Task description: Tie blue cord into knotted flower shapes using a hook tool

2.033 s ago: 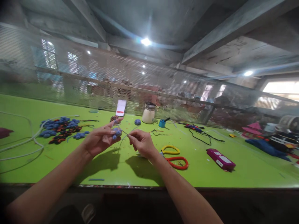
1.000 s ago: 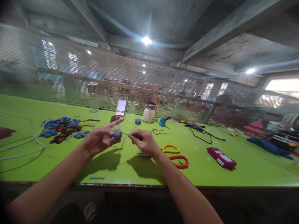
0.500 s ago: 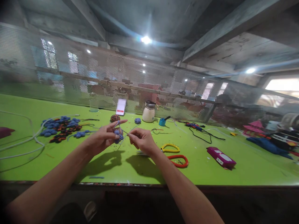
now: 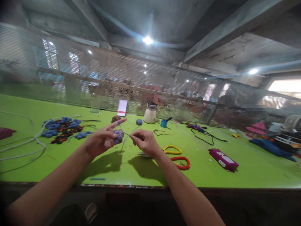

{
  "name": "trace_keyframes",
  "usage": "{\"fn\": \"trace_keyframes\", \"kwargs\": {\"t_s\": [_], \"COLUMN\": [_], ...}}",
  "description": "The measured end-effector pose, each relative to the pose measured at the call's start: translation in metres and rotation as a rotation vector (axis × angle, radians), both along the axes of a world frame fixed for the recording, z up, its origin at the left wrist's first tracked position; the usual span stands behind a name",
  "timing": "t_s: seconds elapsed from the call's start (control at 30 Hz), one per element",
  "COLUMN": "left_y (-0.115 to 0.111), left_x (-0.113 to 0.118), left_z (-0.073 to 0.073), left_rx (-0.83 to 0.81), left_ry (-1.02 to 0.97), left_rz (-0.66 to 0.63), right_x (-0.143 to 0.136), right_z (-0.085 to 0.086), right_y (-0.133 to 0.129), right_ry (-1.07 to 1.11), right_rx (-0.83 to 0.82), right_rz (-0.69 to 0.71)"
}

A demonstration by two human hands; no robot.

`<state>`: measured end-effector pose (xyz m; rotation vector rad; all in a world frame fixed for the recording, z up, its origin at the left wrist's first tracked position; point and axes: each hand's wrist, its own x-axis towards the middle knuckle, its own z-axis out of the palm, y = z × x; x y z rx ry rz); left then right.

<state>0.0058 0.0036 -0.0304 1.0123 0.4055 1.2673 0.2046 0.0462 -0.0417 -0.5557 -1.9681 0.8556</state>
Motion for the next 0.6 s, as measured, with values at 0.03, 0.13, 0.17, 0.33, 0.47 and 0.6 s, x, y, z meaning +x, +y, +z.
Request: {"fn": "trace_keyframes", "kwargs": {"t_s": [0.03, 0.13, 0.17, 0.33, 0.47, 0.6], "left_y": [0.001, 0.003, 0.003, 0.007, 0.007, 0.004], "left_x": [-0.001, -0.004, -0.005, -0.002, 0.004, 0.008], "left_z": [-0.001, -0.001, -0.001, -0.002, -0.005, -0.005], "left_rx": [0.001, -0.022, -0.036, -0.052, 0.022, 0.118], "left_ry": [-0.016, -0.051, -0.051, 0.115, 0.339, 0.398], "left_rz": [-0.01, -0.03, -0.029, 0.06, 0.121, 0.085], "right_x": [0.001, 0.002, 0.003, 0.0, -0.004, -0.005], "right_z": [0.0, 0.001, 0.002, 0.003, 0.001, 0.0], "right_y": [0.0, 0.0, -0.001, -0.005, -0.004, 0.0], "right_ry": [-0.003, -0.014, -0.015, 0.022, 0.079, 0.1], "right_rx": [0.016, 0.041, 0.038, -0.115, -0.214, -0.242], "right_rz": [-0.002, 0.0, 0.007, 0.099, 0.135, 0.102]}}
